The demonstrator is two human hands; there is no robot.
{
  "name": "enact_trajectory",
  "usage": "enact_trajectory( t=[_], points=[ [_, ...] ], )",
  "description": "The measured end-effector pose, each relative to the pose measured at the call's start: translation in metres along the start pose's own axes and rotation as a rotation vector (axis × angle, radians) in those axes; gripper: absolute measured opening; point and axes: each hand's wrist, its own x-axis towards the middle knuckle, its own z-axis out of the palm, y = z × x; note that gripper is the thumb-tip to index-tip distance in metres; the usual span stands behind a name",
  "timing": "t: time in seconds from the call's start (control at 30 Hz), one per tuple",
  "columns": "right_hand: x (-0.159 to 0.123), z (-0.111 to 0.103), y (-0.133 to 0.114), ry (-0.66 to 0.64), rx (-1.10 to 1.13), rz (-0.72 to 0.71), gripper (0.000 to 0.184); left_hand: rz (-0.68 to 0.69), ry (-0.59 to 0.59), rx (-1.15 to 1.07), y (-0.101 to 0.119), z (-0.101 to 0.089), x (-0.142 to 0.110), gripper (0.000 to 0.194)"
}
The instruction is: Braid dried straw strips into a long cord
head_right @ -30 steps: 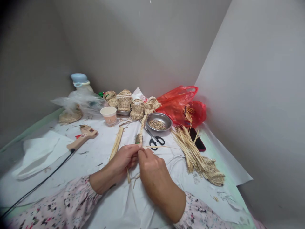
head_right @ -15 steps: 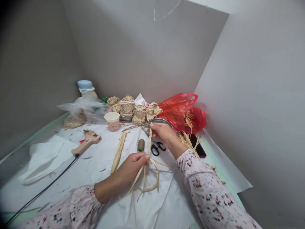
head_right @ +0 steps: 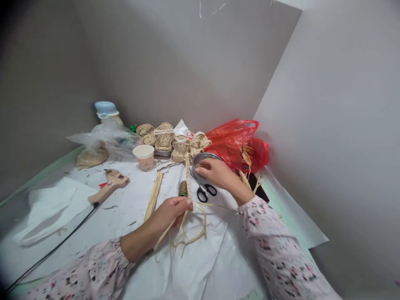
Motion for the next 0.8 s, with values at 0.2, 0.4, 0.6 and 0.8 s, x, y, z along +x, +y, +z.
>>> enact_trajectory(
  t=[0.2,0.4,0.6,0.8],
  points=[
    [-0.07,-0.036,0.032,-0.317,-0.638,0.35,0.018,-0.053,-0.014,-0.132,-0.004,-0.007,0.004,0.03],
    [-0.095,-0.026,0.041,-0.372,-0.745,0.554,0.017,-0.064,-0.007,-0.18,-0.003,-0.011,0.005,0.031],
    [-0.093,-0.025,0.058,-0.326,-0.689,0.534,0.025,-0.077,-0.047,-0.261,-0.001,-0.01,0.004,0.03],
    [-0.096,-0.024,0.07,-0.301,-0.622,0.515,0.021,-0.075,-0.049,-0.265,-0.001,-0.011,0.003,0.03]
  ],
)
